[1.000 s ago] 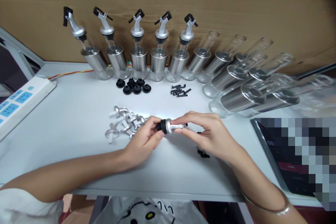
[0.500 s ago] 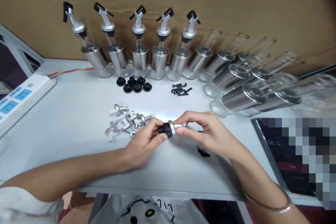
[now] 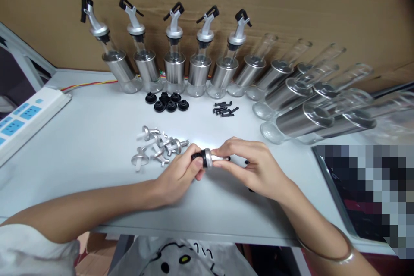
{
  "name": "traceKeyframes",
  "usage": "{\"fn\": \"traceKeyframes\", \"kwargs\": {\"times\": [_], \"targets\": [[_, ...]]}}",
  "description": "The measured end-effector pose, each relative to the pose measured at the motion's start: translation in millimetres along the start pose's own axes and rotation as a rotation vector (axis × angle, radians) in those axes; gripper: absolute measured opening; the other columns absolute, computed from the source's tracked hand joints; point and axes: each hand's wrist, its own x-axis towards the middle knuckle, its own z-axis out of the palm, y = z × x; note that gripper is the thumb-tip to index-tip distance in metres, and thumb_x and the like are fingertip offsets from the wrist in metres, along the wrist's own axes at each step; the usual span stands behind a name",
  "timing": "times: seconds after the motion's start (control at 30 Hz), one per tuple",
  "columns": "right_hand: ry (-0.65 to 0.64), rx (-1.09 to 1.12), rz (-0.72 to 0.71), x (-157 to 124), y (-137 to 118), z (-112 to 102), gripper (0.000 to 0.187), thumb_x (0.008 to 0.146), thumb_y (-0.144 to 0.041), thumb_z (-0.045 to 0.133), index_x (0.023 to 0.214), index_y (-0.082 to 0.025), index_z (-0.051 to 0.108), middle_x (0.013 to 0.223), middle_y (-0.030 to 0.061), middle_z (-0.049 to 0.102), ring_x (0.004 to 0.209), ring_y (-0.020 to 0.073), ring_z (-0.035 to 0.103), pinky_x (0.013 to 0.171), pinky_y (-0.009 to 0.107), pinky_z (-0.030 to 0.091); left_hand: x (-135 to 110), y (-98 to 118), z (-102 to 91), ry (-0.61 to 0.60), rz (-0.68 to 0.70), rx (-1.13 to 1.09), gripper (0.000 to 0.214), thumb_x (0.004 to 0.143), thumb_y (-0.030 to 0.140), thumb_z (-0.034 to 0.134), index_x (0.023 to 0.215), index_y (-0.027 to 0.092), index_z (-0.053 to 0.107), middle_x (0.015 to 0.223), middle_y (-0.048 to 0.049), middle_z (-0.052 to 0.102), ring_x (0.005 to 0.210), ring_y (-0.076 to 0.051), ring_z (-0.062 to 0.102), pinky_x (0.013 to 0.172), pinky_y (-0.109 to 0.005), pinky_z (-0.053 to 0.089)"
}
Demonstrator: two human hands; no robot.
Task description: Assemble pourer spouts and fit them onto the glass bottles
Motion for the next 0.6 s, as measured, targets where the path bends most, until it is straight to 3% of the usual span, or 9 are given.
{"fn": "traceKeyframes", "kwargs": {"times": [0.1, 0.17, 0.4, 0.5, 0.6], "targets": [[-0.011, 0.032, 0.079, -0.9, -2.0, 0.6, 0.009, 0.087, -0.024, 0.065, 0.083, -0.016, 0.068, 0.074, 0.0033, 0.073, 0.066, 0.0136, 0.064, 0.062, 0.023, 0.047, -0.1, -2.0, 0.7, 0.027, -0.025, 0.020, 0.025, 0.098, 0.042, 0.031, 0.088, 0.021, 0.038, 0.070, 0.0025, 0.048, 0.063, -0.013, 0.045, 0.060, -0.026, 0.035], [-0.024, 0.109, 0.204, -1.0, -3.0, 2.5, 0.012, 0.086, -0.026, 0.065, 0.080, -0.017, 0.068, 0.074, 0.0028, 0.072, 0.064, 0.0132, 0.063, 0.057, 0.022, 0.045, 0.2, -2.9, 1.0, 0.049, -0.047, 0.065, 0.020, 0.096, 0.039, 0.034, 0.089, 0.021, 0.040, 0.071, 0.0023, 0.049, 0.064, -0.013, 0.047, 0.060, -0.026, 0.036], [-0.109, 0.685, 0.685, 5.9, 0.1, 7.8, 0.031, 0.071, -0.041, 0.076, 0.067, -0.016, 0.057, 0.048, -0.0065, 0.054, 0.036, 0.0053, 0.045, 0.038, 0.018, 0.033, 2.5, 0.2, 2.2, 0.042, -0.104, 0.270, 0.014, 0.091, 0.034, 0.035, 0.084, 0.022, 0.037, 0.062, 0.0050, 0.042, 0.055, -0.014, 0.040, 0.055, -0.027, 0.028], [-0.157, 0.830, 0.767, 8.1, 1.4, 6.6, 0.033, 0.069, -0.040, 0.076, 0.063, -0.016, 0.054, 0.046, -0.0074, 0.055, 0.029, 0.0026, 0.038, 0.032, 0.016, 0.024, 1.1, 2.1, 2.0, 0.008, -0.093, 0.287, 0.018, 0.092, 0.037, 0.032, 0.081, 0.023, 0.034, 0.061, 0.0051, 0.040, 0.054, -0.014, 0.039, 0.055, -0.028, 0.027], [-0.163, 0.907, 0.740, 8.6, 0.3, 7.3, 0.033, 0.071, -0.040, 0.075, 0.063, -0.016, 0.053, 0.044, -0.0081, 0.055, 0.028, 0.0021, 0.038, 0.034, 0.016, 0.025, -2.3, 2.2, 0.4, -0.011, -0.008, 0.227, 0.024, 0.095, 0.041, 0.026, 0.082, 0.023, 0.033, 0.059, 0.0066, 0.036, 0.051, -0.013, 0.036, 0.055, -0.029, 0.026]]}}
